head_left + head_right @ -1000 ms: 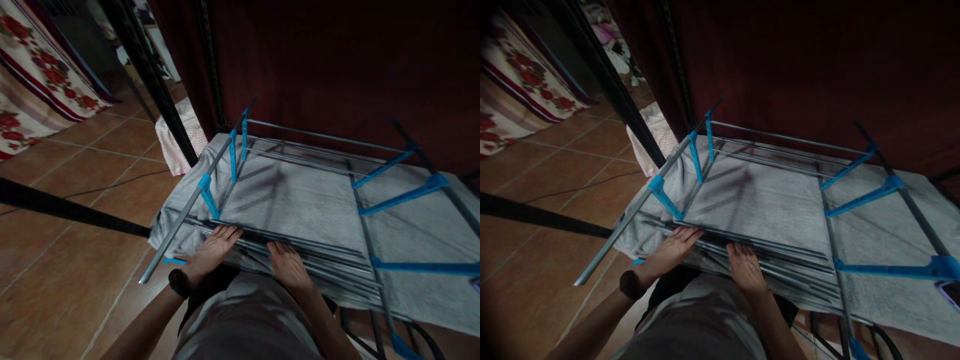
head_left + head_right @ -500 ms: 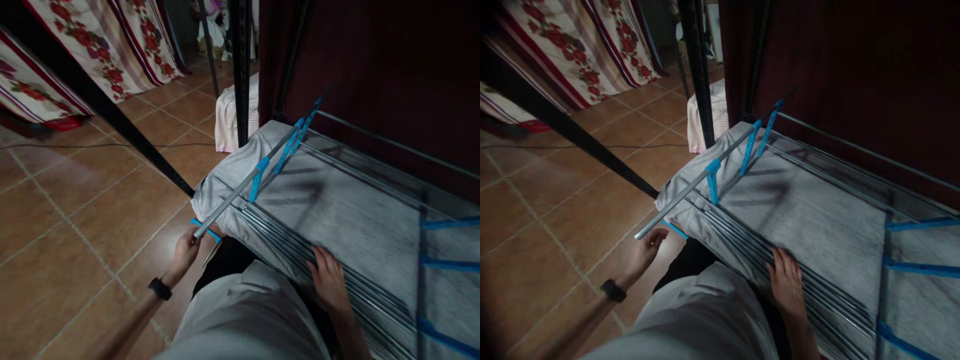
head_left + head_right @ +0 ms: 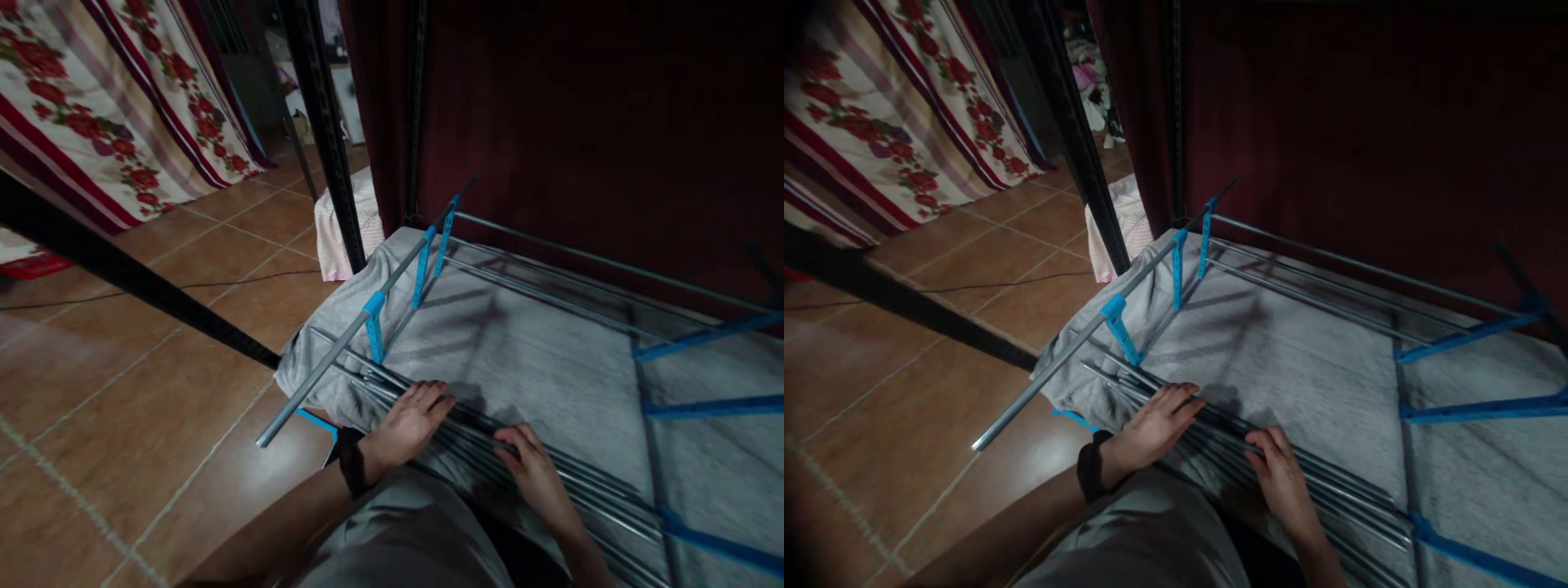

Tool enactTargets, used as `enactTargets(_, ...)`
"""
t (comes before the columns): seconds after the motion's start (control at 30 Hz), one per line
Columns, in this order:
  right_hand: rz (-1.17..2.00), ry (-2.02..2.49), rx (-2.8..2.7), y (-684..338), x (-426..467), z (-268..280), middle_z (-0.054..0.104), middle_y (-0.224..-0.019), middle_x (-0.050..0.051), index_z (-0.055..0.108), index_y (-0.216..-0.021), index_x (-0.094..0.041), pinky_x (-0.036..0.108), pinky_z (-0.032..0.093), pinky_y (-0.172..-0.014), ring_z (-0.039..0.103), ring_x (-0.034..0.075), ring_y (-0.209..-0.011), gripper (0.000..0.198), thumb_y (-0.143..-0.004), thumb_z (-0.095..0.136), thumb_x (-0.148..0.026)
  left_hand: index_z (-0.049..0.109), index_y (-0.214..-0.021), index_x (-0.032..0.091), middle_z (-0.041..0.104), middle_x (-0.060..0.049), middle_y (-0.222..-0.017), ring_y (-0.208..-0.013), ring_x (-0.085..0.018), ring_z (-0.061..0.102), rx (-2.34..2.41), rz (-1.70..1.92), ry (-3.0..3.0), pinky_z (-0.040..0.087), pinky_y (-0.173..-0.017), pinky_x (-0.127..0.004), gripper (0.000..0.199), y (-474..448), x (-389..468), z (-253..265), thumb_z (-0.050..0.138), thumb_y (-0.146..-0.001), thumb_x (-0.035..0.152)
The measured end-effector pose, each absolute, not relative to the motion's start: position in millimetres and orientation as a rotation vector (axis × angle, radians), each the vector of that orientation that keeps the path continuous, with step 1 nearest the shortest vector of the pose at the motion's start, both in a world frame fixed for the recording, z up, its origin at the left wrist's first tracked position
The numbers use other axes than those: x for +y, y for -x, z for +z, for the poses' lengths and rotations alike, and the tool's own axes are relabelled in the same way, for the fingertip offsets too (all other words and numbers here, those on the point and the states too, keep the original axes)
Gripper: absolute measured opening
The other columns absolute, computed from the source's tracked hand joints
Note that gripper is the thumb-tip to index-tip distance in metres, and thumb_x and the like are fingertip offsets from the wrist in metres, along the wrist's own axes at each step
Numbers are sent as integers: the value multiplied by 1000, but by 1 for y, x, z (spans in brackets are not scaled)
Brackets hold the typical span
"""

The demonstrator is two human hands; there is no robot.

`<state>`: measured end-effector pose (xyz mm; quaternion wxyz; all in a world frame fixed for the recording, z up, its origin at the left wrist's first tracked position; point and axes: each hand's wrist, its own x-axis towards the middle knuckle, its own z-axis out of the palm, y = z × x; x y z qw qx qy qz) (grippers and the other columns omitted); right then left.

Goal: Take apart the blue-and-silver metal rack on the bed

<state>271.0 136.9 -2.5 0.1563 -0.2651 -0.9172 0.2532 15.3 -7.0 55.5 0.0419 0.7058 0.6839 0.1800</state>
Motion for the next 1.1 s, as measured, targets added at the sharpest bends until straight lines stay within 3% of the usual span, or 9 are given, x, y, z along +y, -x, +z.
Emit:
enactTargets(0.17, 669, 767, -2650, -270, 138, 14, 66, -104, 6, 61, -109, -26, 36, 57, -87, 68, 21, -96, 21, -104, 41, -28, 59, -129, 20, 62, -10, -131, -123, -25, 58, 1937, 417, -2261, 42, -110, -44, 35, -24, 19, 50, 59, -98, 35)
enactTargets(0.33, 452, 824, -2687, -263, 147, 40, 67, -108, 6, 61, -116, -26, 37, 55, -87, 68, 21, -97, 25, -106, 38, -32, 62, -123, 21, 69, -5, -111, -101, -21, 64, 1949, 216, -2232, 48, -91, -35, 25, -21, 28, 68, 53, -99, 17)
enactTargets(0.47, 264, 865, -2665, -276, 173, 41, 69, -115, 8, 62, -122, -25, 40, 53, -95, 68, 24, -105, 29, -106, 40, -35, 62, -124, 20, 69, -6, -113, -103, -21, 62, 1927, 217, -2295, 45, -98, -37, 30, -8, 57, 85, 49, -98, 11)
enactTargets(0.6, 257, 985, -2584, -307, 209, 22, 71, -109, 9, 64, -117, -21, 38, 55, -91, 69, 23, -100, 34, -106, 38, -38, 66, -118, 20, 69, -7, -109, -100, -21, 63, 1969, 240, -2297, 44, -99, -39, 35, 7, 102, 89, 49, -93, 4)
enactTargets(0.8, 275, 1048, -2567, -314, 238, 5, 72, -114, 10, 67, -120, -20, 37, 56, -91, 70, 23, -104, 40, -106, 37, -41, 68, -113, 18, 68, -7, -110, -102, -20, 63, 1876, 369, -2336, 44, -101, -39, 29, -1, 159, 68, 48, -96, 7)
enactTargets(0.9, 250, 1066, -2591, -301, 244, 2, 72, -118, 10, 67, -124, -20, 36, 57, -88, 70, 23, -104, 41, -107, 35, -38, 66, -118, 19, 66, -7, -120, -113, -22, 60, 1890, 491, -2323, 42, -107, -42, 29, -5, 168, 54, 51, -96, 9)
enactTargets(1.0, 157, 1066, -2606, -291, 255, 0, 72, -115, 11, 69, -123, -18, 37, 55, -90, 69, 24, -104, 40, -106, 36, -35, 64, -123, 19, 63, -8, -125, -120, -25, 56, 2099, 778, -2143, 43, -109, -45, 27, 10, 164, 45, 54, -98, 16)
enactTargets(1.1, 51, 1100, -2624, -287, 269, 0, 72, -110, 13, 69, -121, -14, 41, 53, -91, 68, 27, -102, 45, -107, 31, -33, 62, -120, 9, 62, -15, -118, -114, -26, 57, 2337, 1035, -1828, 48, -102, -44, 28, 44, 156, 45, 41, -103, 19)
